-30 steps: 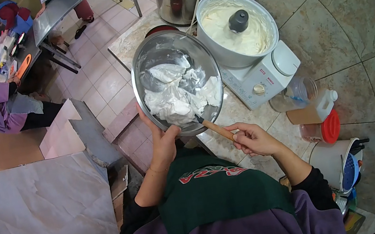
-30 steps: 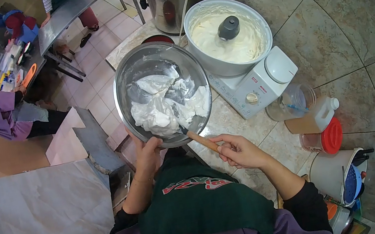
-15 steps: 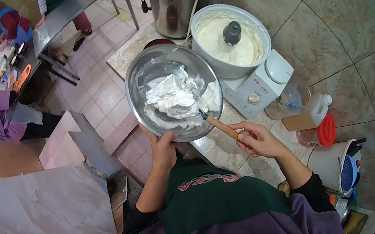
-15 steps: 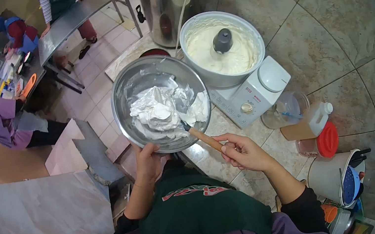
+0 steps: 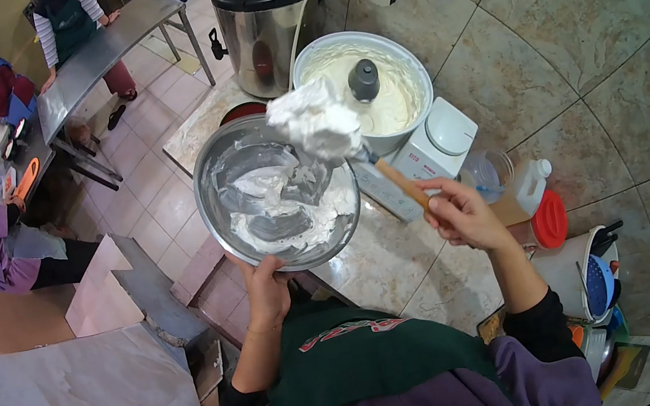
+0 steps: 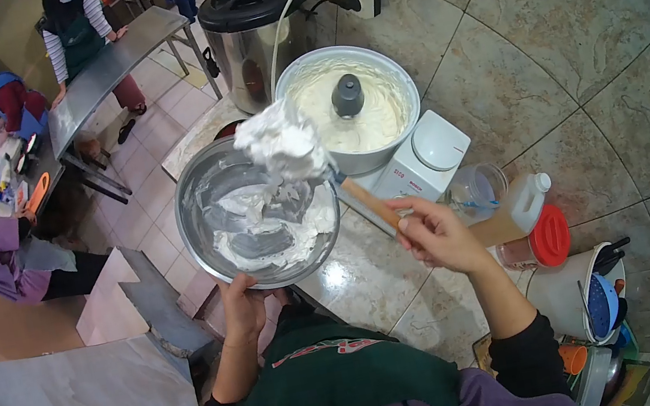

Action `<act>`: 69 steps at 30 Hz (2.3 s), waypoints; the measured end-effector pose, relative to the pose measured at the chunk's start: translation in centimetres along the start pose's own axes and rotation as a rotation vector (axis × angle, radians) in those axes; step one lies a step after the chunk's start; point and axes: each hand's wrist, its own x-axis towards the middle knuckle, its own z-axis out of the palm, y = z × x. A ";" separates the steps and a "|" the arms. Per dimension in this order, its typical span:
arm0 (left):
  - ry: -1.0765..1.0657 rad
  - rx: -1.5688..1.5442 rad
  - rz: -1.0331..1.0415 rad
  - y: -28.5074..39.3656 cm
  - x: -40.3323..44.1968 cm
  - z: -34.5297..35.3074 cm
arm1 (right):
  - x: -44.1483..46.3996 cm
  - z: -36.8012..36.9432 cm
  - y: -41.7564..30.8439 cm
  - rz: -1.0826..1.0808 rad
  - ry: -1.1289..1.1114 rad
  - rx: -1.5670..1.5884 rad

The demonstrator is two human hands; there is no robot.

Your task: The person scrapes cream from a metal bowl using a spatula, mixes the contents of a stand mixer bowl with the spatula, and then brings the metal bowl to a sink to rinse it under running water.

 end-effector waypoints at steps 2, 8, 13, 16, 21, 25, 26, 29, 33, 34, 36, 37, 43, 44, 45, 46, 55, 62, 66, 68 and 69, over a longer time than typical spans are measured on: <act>-0.001 -0.010 -0.005 0.1 -0.1 0.1 | 0.6 -0.9 -0.6 -0.092 0.100 -0.062; 0.125 0.025 0.073 -0.1 -0.3 1.1 | 4.3 -3.2 -0.5 -0.317 0.337 -0.259; 0.053 0.039 0.023 0.2 -0.5 0.6 | 7.9 -3.5 2.2 -0.523 0.509 -0.612; 0.071 0.038 0.032 0.3 -0.6 0.7 | 8.2 -2.4 3.0 -0.426 0.489 -1.040; 0.065 -0.033 -0.030 0.7 -0.7 0.9 | 8.0 -2.7 3.5 -0.552 0.494 -0.937; 0.067 -0.022 -0.028 0.3 -0.4 0.1 | 6.5 -2.0 2.4 -0.414 0.465 -0.612; 0.042 -0.025 -0.038 0.2 -0.4 -0.3 | 6.0 -1.8 2.0 -0.410 0.453 -0.611; 0.084 -0.012 -0.005 -0.3 -0.4 -0.6 | 4.2 -0.9 1.1 -0.323 0.319 -0.368; 0.179 0.038 0.064 -0.6 -0.9 -0.8 | 2.6 1.4 1.3 -0.389 0.216 -0.595; 0.183 0.039 0.065 -0.6 -1.0 -1.0 | 2.4 2.1 1.6 -0.451 0.209 -0.711; 0.178 0.032 0.105 -0.6 -1.3 -1.5 | 2.5 2.8 3.1 -0.571 0.218 -0.845; 0.180 0.031 0.108 -0.7 -1.3 -1.8 | 2.6 3.1 3.7 -0.574 0.215 -0.845; 0.131 0.033 0.171 -1.5 -1.9 -3.3 | 3.5 5.3 6.7 -0.543 0.290 -0.962; 0.124 0.056 0.141 -1.2 -2.2 -3.4 | 3.7 5.7 7.1 -0.555 0.286 -0.932; 0.116 0.080 0.111 -1.1 -2.4 -3.5 | 3.9 6.0 7.3 -0.566 0.283 -0.903; 0.115 0.080 0.113 -0.8 -2.4 -3.6 | 3.9 6.4 7.3 -0.569 0.284 -0.903; -0.058 0.190 0.019 1.1 -1.9 -4.2 | 2.4 5.5 6.1 -0.613 0.071 -1.052; 0.003 0.183 0.136 1.5 -1.8 -3.1 | 1.2 4.0 4.1 -0.709 0.239 -1.212; -0.041 0.199 0.129 1.8 -1.8 -2.9 | 2.2 3.2 5.0 -0.668 0.434 -1.143; -0.053 0.236 0.121 2.0 -1.9 -3.4 | 2.3 3.1 5.9 -0.659 0.364 -1.116; -0.060 0.272 0.112 2.1 -1.9 -3.6 | 2.1 3.1 6.2 -0.647 0.289 -1.087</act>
